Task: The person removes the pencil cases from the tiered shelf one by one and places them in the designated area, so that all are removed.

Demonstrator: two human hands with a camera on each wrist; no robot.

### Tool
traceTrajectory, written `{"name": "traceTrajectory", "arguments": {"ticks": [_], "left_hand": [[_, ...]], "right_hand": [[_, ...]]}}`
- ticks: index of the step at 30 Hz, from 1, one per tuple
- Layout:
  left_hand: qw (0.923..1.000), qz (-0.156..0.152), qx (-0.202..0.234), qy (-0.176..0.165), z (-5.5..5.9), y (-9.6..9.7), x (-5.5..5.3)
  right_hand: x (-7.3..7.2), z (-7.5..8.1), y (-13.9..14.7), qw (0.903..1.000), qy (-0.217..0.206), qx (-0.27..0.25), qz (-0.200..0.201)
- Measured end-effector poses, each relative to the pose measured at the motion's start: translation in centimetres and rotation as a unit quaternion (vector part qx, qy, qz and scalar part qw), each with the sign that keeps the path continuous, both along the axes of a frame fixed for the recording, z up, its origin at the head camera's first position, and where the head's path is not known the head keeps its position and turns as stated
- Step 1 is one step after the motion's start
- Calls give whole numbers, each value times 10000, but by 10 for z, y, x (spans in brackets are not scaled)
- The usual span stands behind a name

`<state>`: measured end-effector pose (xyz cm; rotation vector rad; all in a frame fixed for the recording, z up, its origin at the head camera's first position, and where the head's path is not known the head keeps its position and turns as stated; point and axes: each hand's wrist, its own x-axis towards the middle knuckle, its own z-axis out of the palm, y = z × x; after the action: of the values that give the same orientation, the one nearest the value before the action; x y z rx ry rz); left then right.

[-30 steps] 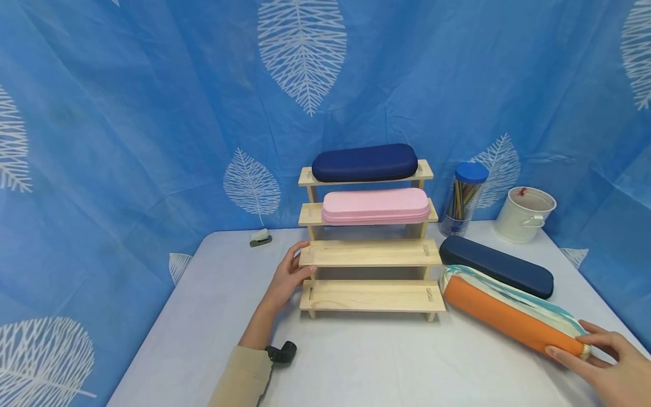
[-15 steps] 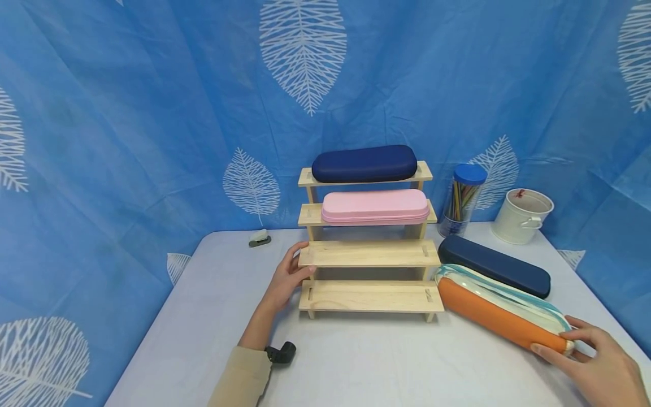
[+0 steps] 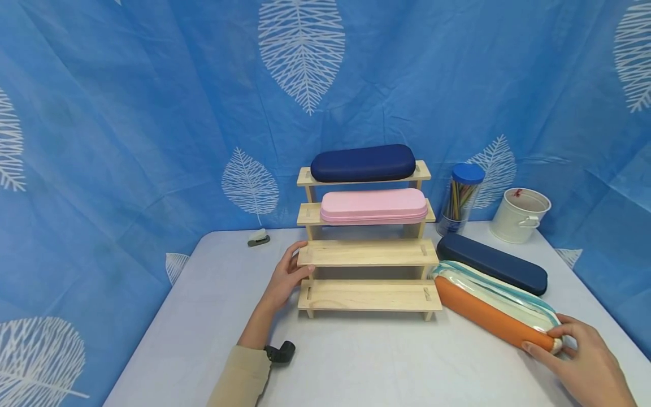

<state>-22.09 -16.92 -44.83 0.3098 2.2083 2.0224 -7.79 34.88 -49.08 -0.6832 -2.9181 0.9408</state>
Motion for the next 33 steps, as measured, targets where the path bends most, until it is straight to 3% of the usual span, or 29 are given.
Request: {"name": "traceTrajectory", "arguments": {"ticks": [13,33], "left_hand": [[10000,5,10,73,0,0,0],[10000,22,-33,-30,5,-1,-1]], "right_hand": [[0,-1,5,9994,-51,171,297],[-5,7,1,9992,62,332,212]]}}
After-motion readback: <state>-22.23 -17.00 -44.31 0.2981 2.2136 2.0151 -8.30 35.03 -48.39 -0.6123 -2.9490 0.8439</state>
